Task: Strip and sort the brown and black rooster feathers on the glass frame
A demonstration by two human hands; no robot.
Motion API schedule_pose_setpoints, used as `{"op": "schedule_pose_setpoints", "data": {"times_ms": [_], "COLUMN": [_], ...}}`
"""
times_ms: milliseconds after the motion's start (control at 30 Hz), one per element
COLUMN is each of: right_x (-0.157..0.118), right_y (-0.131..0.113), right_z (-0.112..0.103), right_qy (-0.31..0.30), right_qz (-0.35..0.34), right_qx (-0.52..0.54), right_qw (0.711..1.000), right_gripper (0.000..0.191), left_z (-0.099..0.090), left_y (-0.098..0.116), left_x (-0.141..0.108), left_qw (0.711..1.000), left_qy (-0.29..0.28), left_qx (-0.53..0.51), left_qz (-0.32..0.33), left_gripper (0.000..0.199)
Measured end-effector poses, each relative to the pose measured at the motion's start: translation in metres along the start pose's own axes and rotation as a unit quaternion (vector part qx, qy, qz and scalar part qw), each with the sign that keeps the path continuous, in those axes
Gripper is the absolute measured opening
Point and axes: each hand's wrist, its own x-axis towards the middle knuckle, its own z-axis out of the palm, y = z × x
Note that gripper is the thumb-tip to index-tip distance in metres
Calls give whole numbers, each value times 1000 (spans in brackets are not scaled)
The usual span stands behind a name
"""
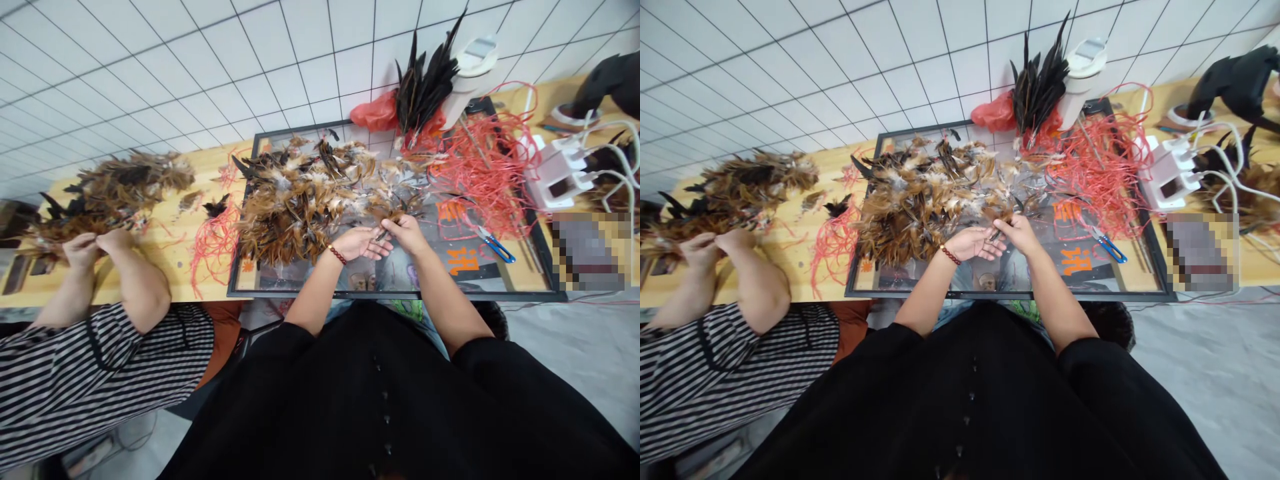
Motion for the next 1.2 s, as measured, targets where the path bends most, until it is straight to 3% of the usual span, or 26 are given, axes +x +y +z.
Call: {"op": "schedule_pose_setpoints", "data": {"times_ms": [267,367,500,600,667,733,833,933,1067,1200], "right_x": [-2,1,5,6,7,8,15,26,33,22], "right_y": [2,7,11,12,11,10,5,1,2,4], "right_z": [1,1,-13,-30,-35,-32,-15,1,-1,-18], "right_qy": [-47,65,297,377,368,320,254,243,260,305], "right_qz": [-33,-124,-255,-270,-257,-233,-186,-138,-109,-207], "right_qx": [-63,-104,-173,-221,-285,-370,-484,-541,-508,-326], "right_qw": [996,985,904,858,847,841,817,793,814,871], "right_gripper": [52,50,37,32,29,27,26,33,24,22], "left_z": [1,4,3,3,3,4,6,7,5,2], "left_y": [-5,-10,-15,-17,-18,-18,-17,-16,-18,-21], "left_x": [6,7,7,8,9,10,9,7,7,7], "left_qw": [1000,998,962,936,932,932,929,920,914,924], "left_qy": [11,42,103,105,90,84,96,115,120,112], "left_qx": [19,-36,-195,-278,-294,-296,-301,-313,-324,-302], "left_qz": [-22,39,163,190,191,191,195,206,214,208], "left_gripper": [21,19,14,17,20,21,21,21,20,20]}}
